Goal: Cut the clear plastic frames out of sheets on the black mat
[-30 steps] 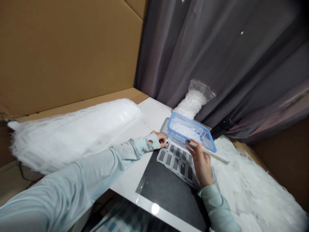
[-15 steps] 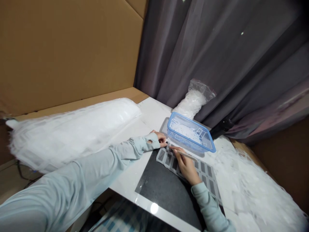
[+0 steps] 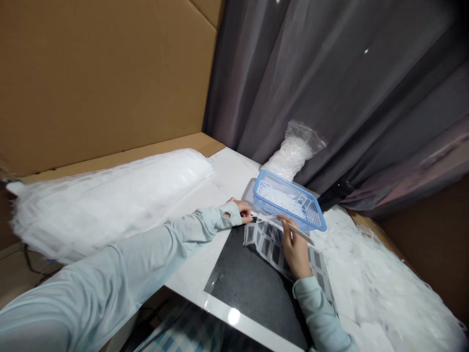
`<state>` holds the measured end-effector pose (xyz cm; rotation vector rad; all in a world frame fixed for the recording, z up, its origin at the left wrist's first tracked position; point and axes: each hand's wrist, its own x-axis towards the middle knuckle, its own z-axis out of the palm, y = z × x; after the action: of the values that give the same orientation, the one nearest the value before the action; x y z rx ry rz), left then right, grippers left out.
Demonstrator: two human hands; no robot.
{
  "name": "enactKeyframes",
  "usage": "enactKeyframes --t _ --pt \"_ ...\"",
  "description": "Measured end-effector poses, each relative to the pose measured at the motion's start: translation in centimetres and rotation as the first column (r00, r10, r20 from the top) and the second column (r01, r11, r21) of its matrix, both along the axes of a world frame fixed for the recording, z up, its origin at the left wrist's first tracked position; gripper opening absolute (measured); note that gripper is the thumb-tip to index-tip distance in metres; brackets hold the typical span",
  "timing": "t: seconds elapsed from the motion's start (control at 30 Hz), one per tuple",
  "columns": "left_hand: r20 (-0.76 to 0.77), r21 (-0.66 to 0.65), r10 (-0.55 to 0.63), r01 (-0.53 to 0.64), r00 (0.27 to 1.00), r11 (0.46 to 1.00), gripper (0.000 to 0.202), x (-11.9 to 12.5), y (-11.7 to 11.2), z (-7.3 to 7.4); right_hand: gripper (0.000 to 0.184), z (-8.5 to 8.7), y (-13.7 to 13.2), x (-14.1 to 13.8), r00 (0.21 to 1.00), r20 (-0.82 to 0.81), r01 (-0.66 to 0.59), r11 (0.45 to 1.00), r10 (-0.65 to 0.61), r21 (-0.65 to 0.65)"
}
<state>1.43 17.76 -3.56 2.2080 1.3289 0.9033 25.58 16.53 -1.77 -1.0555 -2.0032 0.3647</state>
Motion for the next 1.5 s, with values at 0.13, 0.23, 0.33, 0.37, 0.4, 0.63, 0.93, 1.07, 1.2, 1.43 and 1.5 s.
enactKeyframes --t 0.13,0.23,0.33,0.37,0.4,0.63,0.93,1.07,1.2,1.43,1.5 --pt "-0.013 0.002 -0.014 0.014 1.000 1.000 0.021 0.0 0.1 0.0 0.037 0.1 0.2 0.2 0.998 0.021 0.052 0.997 -0.053 0.062" --pt "-0.024 0.001 -0.019 0.019 1.000 1.000 0.019 -0.1 0.2 0.0 0.036 0.3 0.3 0.5 0.996 0.041 0.067 0.990 -0.073 0.125" --pt "-0.029 0.002 -0.027 0.027 0.999 1.000 0.019 -0.1 0.1 0.0 0.035 0.6 0.2 0.8 0.994 0.057 0.077 0.975 -0.091 0.206" --pt "-0.030 0.003 -0.029 0.029 0.999 1.000 0.019 0.0 0.1 0.1 0.035 0.8 0.2 0.9 0.993 0.059 0.084 0.970 -0.100 0.227" --pt "-0.031 0.003 -0.031 0.031 0.999 1.000 0.019 0.0 0.0 0.1 0.034 0.9 0.1 0.9 0.992 0.060 0.091 0.965 -0.109 0.244" --pt "-0.050 0.005 -0.046 0.046 0.998 0.999 0.017 -0.2 0.0 0.2 0.034 2.2 -0.4 1.4 0.982 0.016 0.166 0.892 -0.190 0.421" --pt "-0.019 -0.007 0.005 -0.005 1.000 1.000 0.014 -0.6 -0.5 1.2 0.036 2.8 -0.6 2.5 0.995 -0.088 0.059 0.986 -0.046 0.157" --pt "0.100 -0.134 0.047 -0.033 0.994 0.990 0.030 -1.1 -0.3 2.9 0.032 2.2 -2.1 0.4 0.965 -0.059 -0.260 0.957 0.254 -0.130" --pt "0.208 -0.404 -0.034 0.118 0.978 0.907 0.032 -1.6 -0.7 4.0 0.029 1.9 -3.5 -1.6 0.894 -0.051 -0.443 0.862 0.445 -0.247" --pt "0.223 -0.716 -0.183 0.289 0.957 0.636 0.041 -1.9 -2.9 4.1 0.026 1.6 -3.9 -2.5 0.848 -0.058 -0.519 0.800 0.527 -0.302" --pt "0.233 -0.746 -0.199 0.306 0.952 0.592 0.047 -2.0 -2.9 4.1 0.025 1.6 -3.9 -2.5 0.849 -0.059 -0.517 0.801 0.526 -0.301"
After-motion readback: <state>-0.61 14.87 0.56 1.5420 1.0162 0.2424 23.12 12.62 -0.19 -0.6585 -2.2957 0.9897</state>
